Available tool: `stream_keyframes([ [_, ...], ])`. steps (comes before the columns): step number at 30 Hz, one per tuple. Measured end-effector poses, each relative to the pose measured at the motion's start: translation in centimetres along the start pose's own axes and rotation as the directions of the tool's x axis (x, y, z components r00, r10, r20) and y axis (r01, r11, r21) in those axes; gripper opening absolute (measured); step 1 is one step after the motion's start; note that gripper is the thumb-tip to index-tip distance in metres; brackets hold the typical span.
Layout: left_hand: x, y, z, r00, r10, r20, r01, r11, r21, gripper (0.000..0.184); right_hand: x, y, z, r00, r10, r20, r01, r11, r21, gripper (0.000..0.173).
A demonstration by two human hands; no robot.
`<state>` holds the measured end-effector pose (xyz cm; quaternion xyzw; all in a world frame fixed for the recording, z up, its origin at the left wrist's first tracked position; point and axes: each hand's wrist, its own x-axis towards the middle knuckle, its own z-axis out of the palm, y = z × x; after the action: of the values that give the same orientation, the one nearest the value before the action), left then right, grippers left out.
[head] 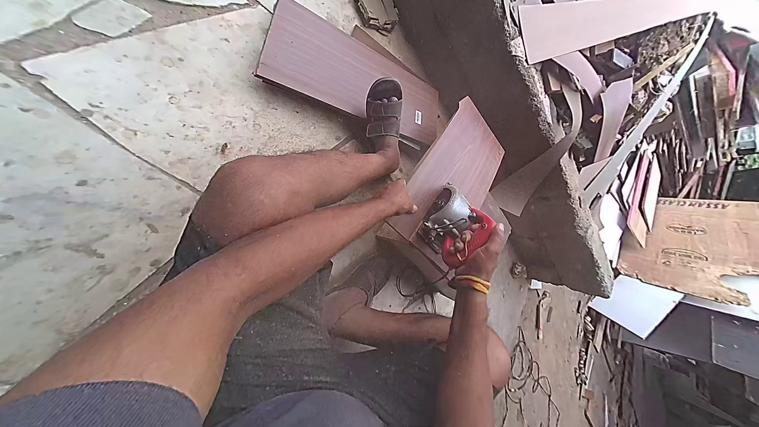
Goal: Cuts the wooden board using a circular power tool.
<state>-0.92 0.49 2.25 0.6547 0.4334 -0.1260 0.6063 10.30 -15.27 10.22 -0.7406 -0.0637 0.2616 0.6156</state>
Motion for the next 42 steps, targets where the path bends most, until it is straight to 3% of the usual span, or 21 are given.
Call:
stream_keyframes([
  [42,-0.7,0.3,-0.7,1.000,-0.005,0.025,0.004,1.000,0.024,0.070,1.9,-0.8,1.3,0.998,-0.016,-0.055,0.016,1.000,-0.003,0.063],
])
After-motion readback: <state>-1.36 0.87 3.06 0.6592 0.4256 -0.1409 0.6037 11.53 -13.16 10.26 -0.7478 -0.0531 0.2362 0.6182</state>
